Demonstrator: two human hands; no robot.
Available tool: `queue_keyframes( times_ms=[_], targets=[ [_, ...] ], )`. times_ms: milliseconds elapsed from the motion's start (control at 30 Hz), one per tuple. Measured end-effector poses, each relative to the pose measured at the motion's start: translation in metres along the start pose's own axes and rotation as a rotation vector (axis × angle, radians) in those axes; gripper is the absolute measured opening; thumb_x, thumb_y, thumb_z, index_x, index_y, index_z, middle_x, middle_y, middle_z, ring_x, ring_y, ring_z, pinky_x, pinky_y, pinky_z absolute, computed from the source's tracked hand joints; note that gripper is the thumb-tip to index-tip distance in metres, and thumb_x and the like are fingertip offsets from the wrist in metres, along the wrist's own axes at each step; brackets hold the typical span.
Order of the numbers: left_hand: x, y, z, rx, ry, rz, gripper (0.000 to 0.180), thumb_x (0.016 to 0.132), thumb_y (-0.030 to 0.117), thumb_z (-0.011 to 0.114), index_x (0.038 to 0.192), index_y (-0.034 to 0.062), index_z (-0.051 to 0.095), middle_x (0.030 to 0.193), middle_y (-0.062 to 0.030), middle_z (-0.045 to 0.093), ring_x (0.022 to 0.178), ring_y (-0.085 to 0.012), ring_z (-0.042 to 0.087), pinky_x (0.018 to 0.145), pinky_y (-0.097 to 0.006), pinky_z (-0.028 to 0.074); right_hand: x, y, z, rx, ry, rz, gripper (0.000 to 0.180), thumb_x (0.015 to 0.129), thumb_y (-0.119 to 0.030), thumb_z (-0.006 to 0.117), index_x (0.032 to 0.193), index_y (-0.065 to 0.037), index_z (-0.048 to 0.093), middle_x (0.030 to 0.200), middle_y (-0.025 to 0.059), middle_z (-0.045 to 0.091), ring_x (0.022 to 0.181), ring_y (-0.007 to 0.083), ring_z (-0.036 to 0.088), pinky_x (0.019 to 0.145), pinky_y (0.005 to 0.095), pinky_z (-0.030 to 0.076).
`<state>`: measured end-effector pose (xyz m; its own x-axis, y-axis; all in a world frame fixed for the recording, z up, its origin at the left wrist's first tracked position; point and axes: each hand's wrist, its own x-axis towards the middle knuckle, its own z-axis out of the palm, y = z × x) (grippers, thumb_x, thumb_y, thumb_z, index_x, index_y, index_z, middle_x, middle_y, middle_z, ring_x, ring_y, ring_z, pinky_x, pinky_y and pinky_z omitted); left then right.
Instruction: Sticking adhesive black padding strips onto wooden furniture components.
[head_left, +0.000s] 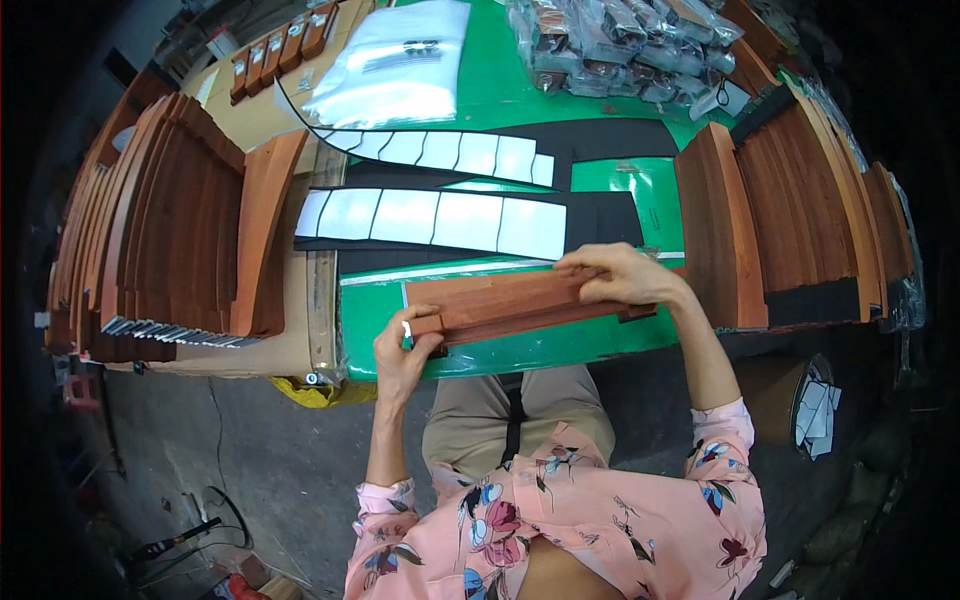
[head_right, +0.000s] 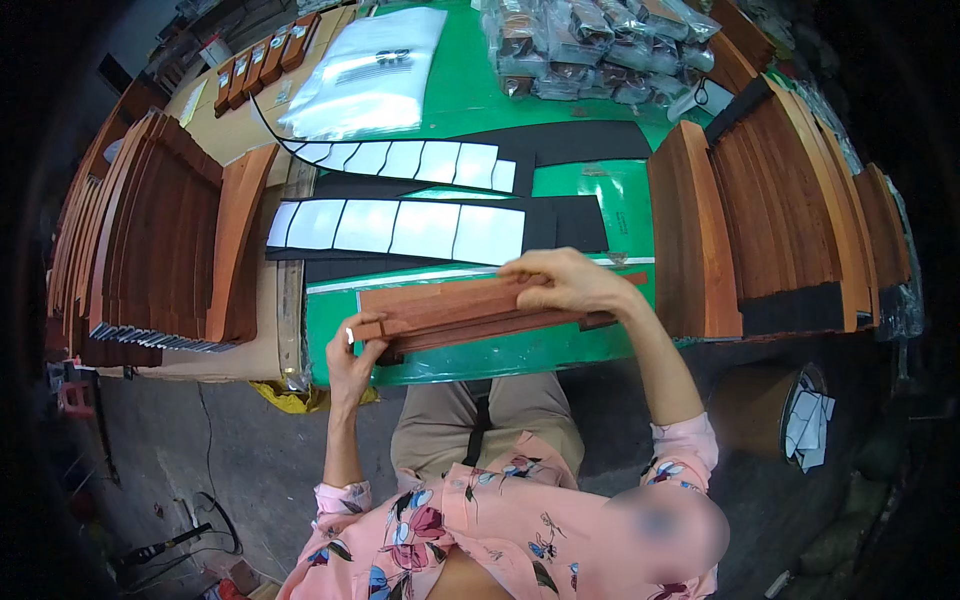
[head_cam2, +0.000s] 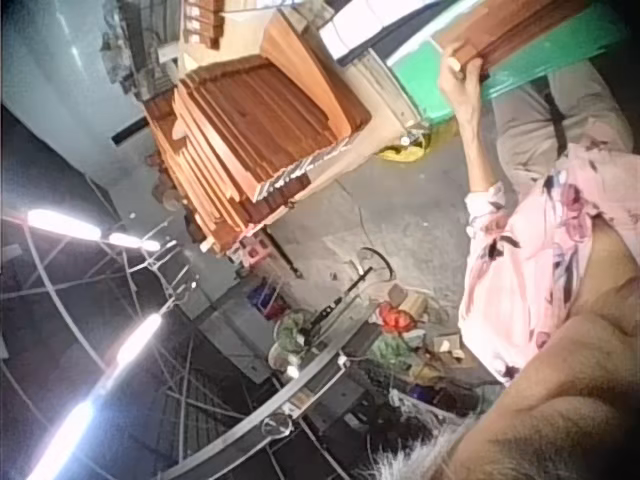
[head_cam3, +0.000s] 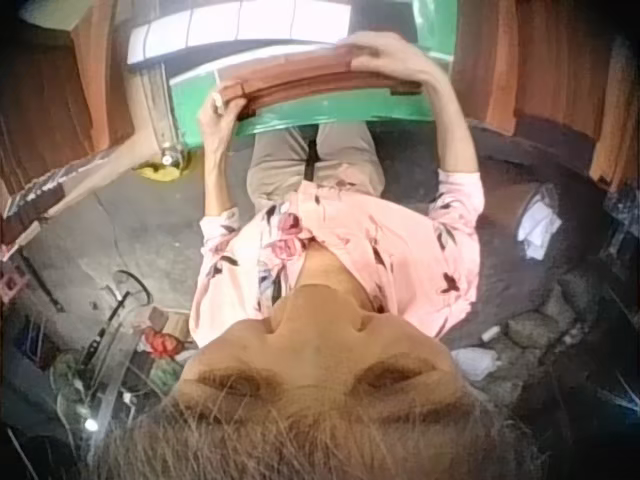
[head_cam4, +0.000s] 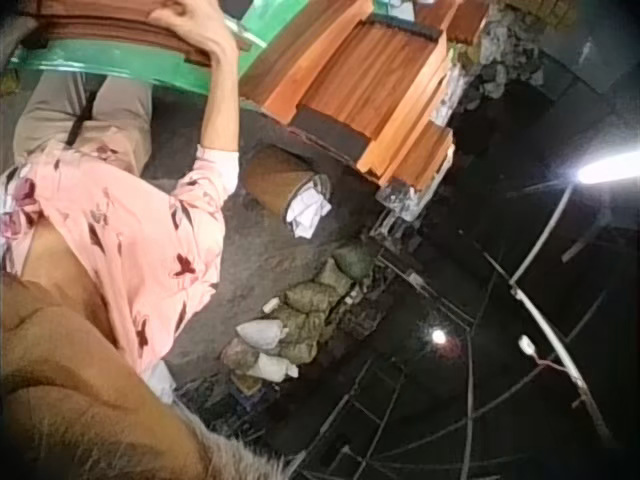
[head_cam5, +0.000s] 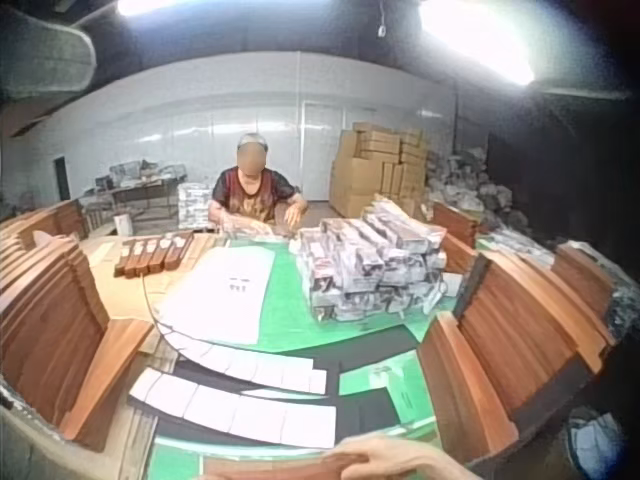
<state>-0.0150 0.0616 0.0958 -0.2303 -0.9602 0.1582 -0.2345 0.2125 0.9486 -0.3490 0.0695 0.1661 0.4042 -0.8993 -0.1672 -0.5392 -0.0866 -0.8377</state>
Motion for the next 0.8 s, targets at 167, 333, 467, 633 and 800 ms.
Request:
queue_keyframes(
  times_ms=[167, 333, 467, 633, 800],
  targets=[
    [0.000, -0.006, -0.006, -0.140, -0.011, 0.080, 0.061, 0.087, 0.053, 0.051, 0.113, -0.0013, 0.054, 0.107, -0.0126, 0.062, 0.104, -0.0227, 0.057, 0.091, -0.034, 0.042, 0.051, 0.019, -0.045, -0.281, 0.258, 0.019, 0.022, 0.082, -0.015, 0.060, 0.098, -0.001, 0.064, 0.087, 0.0138, 0.065, 0.080, 0.0245, 0.063, 0.072, 0.0332, 0.049],
    [-0.002, -0.020, 0.003, -0.174, 0.084, 0.064, 0.083, 0.085, 0.071, 0.032, 0.116, -0.0029, 0.052, 0.105, -0.0151, 0.061, 0.102, -0.0240, 0.056, 0.090, -0.035, 0.040, 0.129, 0.087, -0.069, -0.681, 0.350, -0.005, 0.014, 0.077, -0.010, 0.059, 0.087, -0.002, 0.063, 0.084, 0.0165, 0.063, 0.081, 0.0328, 0.061, 0.070, 0.0433, 0.049],
    [0.000, -0.027, 0.002, -0.270, 0.128, 0.074, 0.084, 0.085, 0.072, 0.029, 0.110, -0.0037, 0.055, 0.102, -0.0145, 0.061, 0.093, -0.0225, 0.055, 0.083, -0.034, 0.041, 0.177, 0.113, -0.058, -0.907, 0.432, 0.065, 0.013, 0.076, -0.010, 0.060, 0.085, -0.001, 0.061, 0.085, 0.0152, 0.061, 0.081, 0.0326, 0.061, 0.071, 0.0416, 0.050],
    [0.018, -0.033, -0.019, -0.140, 0.204, 0.108, 0.048, 0.097, 0.037, 0.034, 0.100, -0.0027, 0.060, 0.100, -0.0130, 0.062, 0.092, -0.0221, 0.057, 0.083, -0.033, 0.043, 0.194, 0.130, -0.049, -1.167, 0.481, -0.094, 0.008, 0.073, -0.002, 0.055, 0.078, 0.000, 0.060, 0.079, 0.0140, 0.060, 0.076, 0.0266, 0.063, 0.064, 0.0361, 0.055],
    [0.135, -0.020, -0.020, 0.381, 0.015, 0.316, 0.020, 0.085, 0.010, 0.057, 0.102, 0.0008, 0.062, 0.104, -0.0154, 0.062, 0.096, -0.0295, 0.059, 0.082, -0.035, 0.045, 0.190, 0.135, -0.046, -1.256, 0.482, -0.241, 0.005, 0.071, -0.004, 0.056, 0.074, -0.001, 0.058, 0.074, 0.0119, 0.057, 0.072, 0.0241, 0.061, 0.060, 0.0331, 0.054]
  ],
)
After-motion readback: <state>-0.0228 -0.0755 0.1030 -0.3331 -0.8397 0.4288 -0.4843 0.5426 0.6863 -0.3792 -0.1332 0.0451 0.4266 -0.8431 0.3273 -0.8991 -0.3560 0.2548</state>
